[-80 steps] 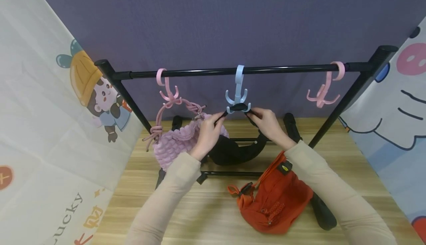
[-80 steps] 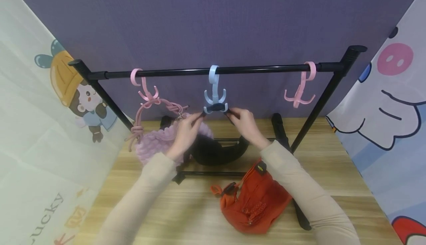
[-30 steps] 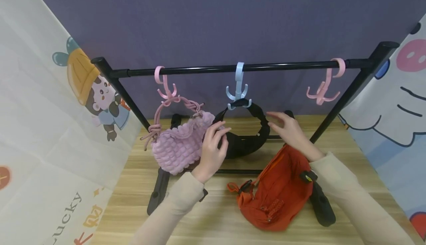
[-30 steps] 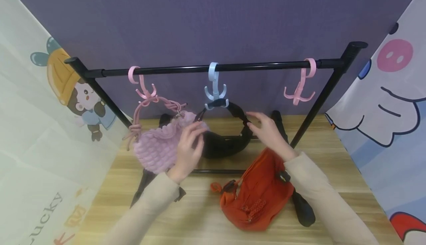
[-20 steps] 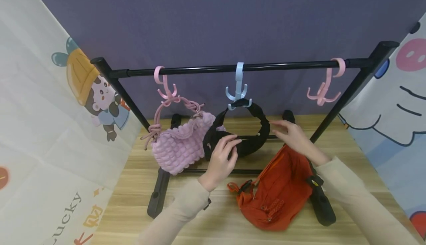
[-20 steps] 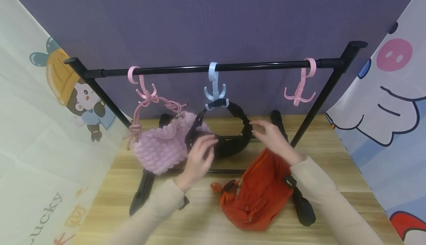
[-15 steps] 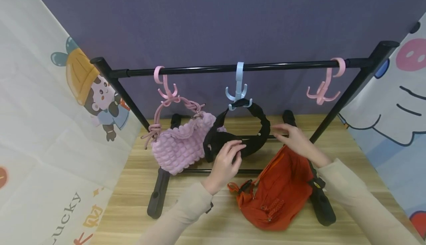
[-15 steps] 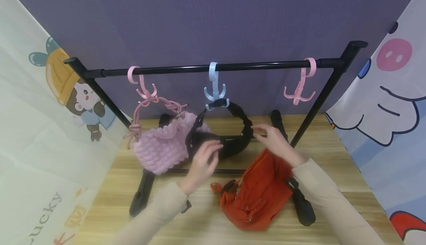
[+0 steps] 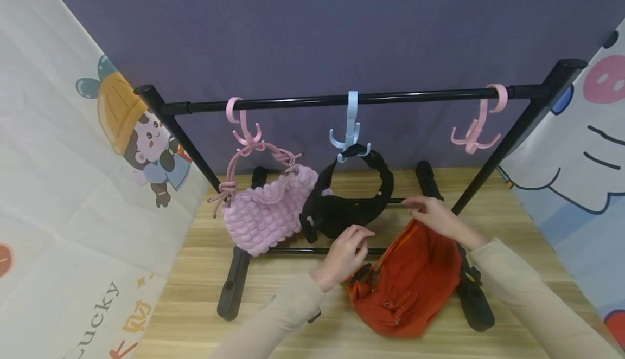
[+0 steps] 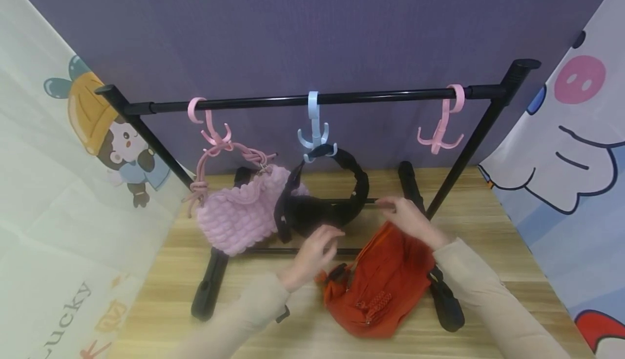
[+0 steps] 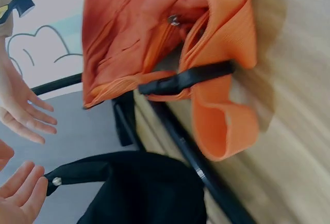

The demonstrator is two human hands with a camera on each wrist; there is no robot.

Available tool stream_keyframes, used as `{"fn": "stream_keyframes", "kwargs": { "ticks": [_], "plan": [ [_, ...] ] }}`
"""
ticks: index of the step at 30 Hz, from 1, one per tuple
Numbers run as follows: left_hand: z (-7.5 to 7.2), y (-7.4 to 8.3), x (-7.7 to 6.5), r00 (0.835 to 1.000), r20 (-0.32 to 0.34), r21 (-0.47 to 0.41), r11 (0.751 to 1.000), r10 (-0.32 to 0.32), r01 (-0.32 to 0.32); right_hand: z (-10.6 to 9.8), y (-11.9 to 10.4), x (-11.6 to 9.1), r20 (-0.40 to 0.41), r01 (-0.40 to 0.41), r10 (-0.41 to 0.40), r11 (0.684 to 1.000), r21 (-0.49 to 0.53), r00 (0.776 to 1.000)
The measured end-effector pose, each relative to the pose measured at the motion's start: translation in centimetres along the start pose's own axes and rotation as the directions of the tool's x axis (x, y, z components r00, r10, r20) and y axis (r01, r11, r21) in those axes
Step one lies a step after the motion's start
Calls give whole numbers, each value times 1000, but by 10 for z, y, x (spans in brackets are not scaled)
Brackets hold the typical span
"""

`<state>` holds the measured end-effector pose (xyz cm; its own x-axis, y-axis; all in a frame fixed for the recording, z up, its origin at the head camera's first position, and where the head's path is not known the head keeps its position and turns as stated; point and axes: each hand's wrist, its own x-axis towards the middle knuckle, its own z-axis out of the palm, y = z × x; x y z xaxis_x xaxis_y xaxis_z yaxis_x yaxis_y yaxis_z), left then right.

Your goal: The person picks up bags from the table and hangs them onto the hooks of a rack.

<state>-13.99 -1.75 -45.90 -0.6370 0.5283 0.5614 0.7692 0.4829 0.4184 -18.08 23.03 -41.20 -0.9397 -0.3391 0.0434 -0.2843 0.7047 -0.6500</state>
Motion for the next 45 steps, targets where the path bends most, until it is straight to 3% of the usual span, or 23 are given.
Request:
{"fn": "stream_keyframes", "kwargs": {
  "ticks": [10, 18, 30, 37, 45],
  "plan": [
    [21, -2, -5, 981, 134, 25, 990, -139, 137, 10, 18, 3, -22, 38, -41, 992, -117, 999],
    [36, 0, -7, 954, 189, 48, 972, -234, 229, 18, 26, 9, 36, 92, -86, 977, -194, 996],
    [57, -4, -8, 919, 253, 91, 953, -304, 290, 23, 36, 18, 77, 178, -162, 932, -316, 984],
    [65, -5, -10, 904, 276, 127, 944, -327, 303, 26, 37, 19, 77, 189, -173, 902, -388, 982],
    [73, -7, -10, 879, 308, 182, 929, -365, 322, 29, 39, 21, 118, 198, -163, 890, -410, 979]
  ]
}}
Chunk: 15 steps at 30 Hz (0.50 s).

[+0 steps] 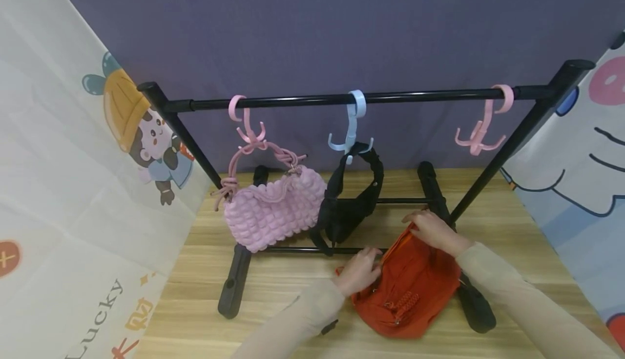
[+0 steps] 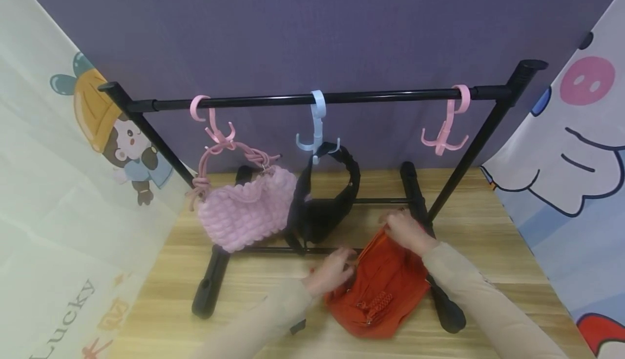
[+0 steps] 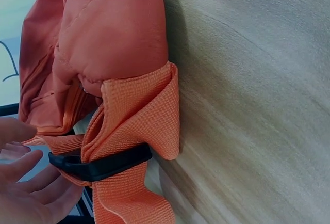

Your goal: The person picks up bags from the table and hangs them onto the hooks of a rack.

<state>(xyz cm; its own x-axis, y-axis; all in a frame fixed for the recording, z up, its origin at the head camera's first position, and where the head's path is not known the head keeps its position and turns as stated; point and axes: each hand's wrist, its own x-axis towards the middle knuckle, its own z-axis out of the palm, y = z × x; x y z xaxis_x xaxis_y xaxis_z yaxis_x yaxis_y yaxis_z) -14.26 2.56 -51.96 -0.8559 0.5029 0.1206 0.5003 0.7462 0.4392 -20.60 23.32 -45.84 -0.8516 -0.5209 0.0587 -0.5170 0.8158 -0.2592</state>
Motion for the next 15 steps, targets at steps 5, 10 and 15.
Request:
{"fn": "stream_keyframes", "kwargs": {
  "ticks": [5, 10, 15],
  "plan": [
    [3, -1, 1, 999, 42, 20, 1000, -21, 20, 2, 1, 2, 18, 25, -25, 999, -31, 1000],
    [2, 1, -1, 996, 86, 25, 999, -29, 27, 8, 3, 2, -42, 114, -119, 988, -103, 992],
    [2, 0, -1, 993, 114, 52, 998, -27, 21, 13, 3, 3, -78, 196, -210, 967, -161, 975]
  ]
}}
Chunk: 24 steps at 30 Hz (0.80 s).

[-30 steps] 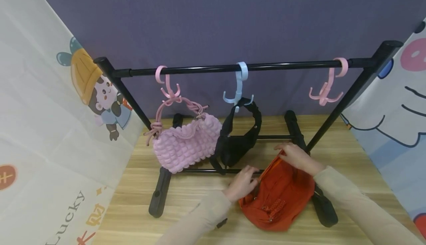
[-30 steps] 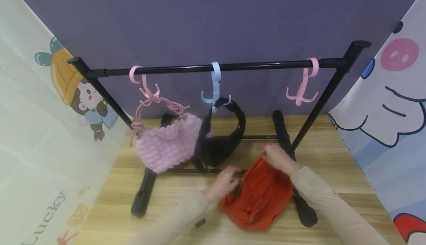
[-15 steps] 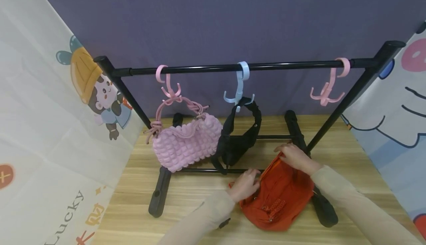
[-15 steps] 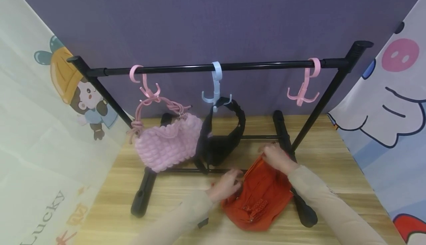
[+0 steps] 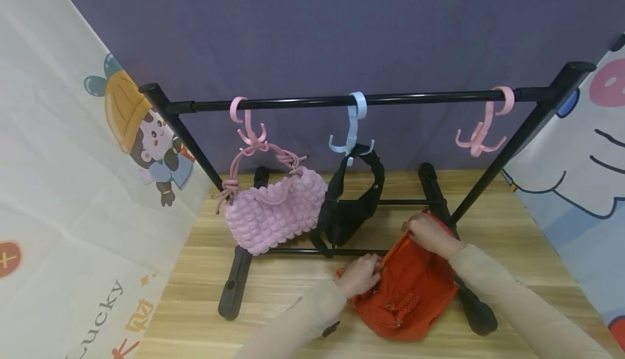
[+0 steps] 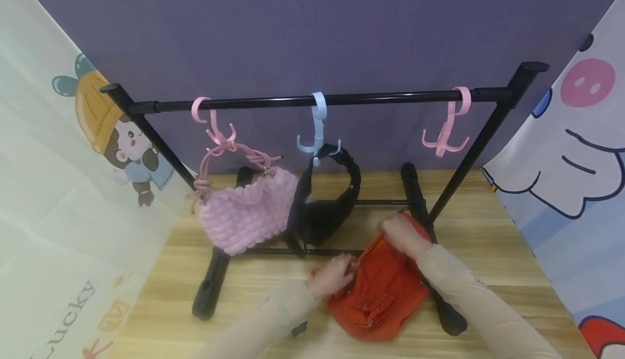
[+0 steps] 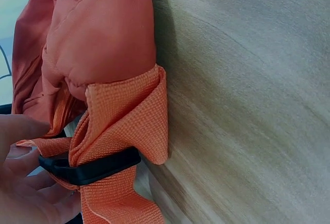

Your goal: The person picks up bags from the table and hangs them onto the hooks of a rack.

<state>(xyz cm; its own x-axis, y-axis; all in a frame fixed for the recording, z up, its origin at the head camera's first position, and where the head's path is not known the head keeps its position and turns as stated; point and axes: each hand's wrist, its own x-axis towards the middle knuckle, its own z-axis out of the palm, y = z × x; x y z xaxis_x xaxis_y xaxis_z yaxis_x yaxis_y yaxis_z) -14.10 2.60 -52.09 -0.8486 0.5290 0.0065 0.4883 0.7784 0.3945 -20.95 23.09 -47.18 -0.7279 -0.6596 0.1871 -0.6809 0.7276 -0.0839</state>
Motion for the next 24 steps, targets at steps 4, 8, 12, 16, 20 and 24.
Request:
{"fn": "stream_keyframes", "kwargs": {
  "ticks": [4, 8, 12, 16, 20, 24],
  "plan": [
    [0, -1, -1, 999, 32, 15, 1000, -8, 8, 1, -2, 1, 16, 4, -3, 1000, -15, 1000],
    [2, -3, -3, 999, 41, 33, 999, 3, -5, 4, -4, 1, 34, -6, 7, 1000, -29, 999],
    [5, -8, -4, 999, 22, 45, 999, 29, -30, 5, -5, 1, 36, -17, 18, 999, -36, 999],
    [8, -12, -2, 999, 22, 18, 999, 35, -36, 6, -6, 2, 29, -23, 24, 999, -27, 999],
    [10, -16, -1, 999, 8, -6, 999, 34, -34, 4, -6, 2, 26, -23, 23, 999, -27, 999],
    [7, -17, 0, 1000, -10, -51, 998, 25, -26, 1, -6, 2, 18, -28, 29, 999, -39, 999]
  ]
}}
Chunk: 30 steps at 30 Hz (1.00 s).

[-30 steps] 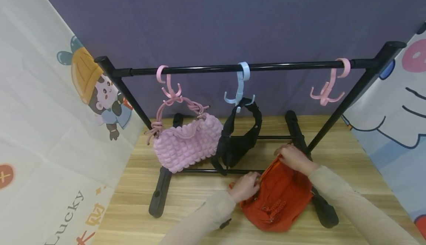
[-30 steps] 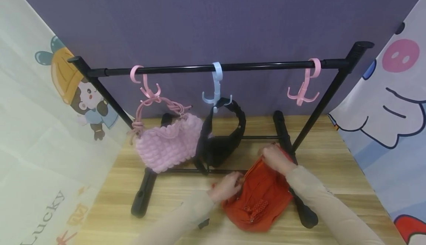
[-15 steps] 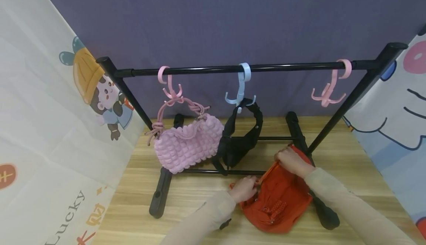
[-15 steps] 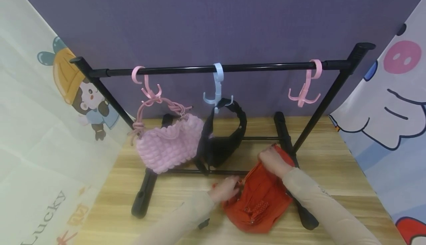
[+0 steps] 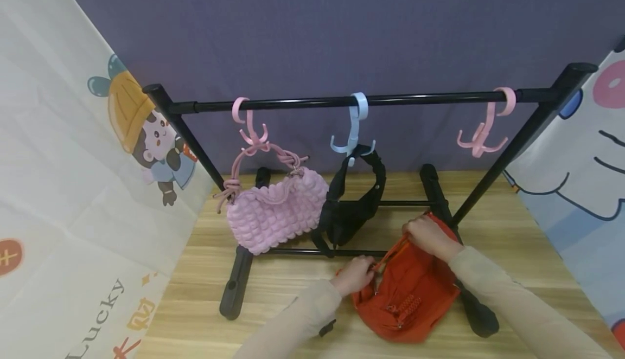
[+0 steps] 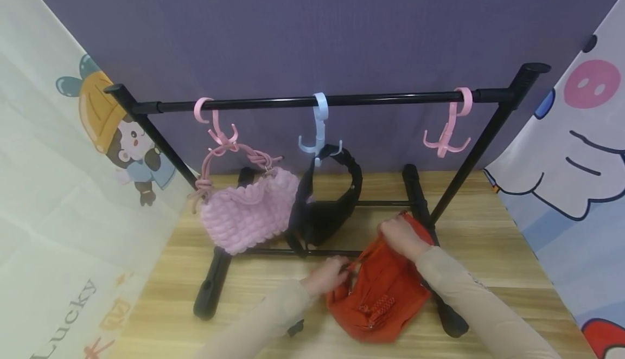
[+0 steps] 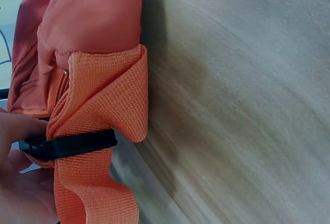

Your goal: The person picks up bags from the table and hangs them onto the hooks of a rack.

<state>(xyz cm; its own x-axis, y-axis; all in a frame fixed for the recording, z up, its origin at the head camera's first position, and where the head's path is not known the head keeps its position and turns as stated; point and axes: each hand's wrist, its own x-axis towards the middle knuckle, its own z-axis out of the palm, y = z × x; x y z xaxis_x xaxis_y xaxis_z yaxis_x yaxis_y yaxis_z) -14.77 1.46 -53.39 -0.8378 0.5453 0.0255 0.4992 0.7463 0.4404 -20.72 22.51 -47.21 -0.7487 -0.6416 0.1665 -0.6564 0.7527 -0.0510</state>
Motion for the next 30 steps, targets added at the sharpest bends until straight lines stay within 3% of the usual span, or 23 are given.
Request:
{"fn": "stream_keyframes", "kwargs": {
  "ticks": [13, 30],
  "plan": [
    [-19, 3, -5, 999, -10, -208, 978, -32, 29, -12, -3, -4, -51, -63, 67, 995, 79, 996],
    [-46, 12, -7, 988, -141, -356, 934, -65, 11, -42, -8, -8, -92, -201, 219, 965, 168, 971]
  ]
}}
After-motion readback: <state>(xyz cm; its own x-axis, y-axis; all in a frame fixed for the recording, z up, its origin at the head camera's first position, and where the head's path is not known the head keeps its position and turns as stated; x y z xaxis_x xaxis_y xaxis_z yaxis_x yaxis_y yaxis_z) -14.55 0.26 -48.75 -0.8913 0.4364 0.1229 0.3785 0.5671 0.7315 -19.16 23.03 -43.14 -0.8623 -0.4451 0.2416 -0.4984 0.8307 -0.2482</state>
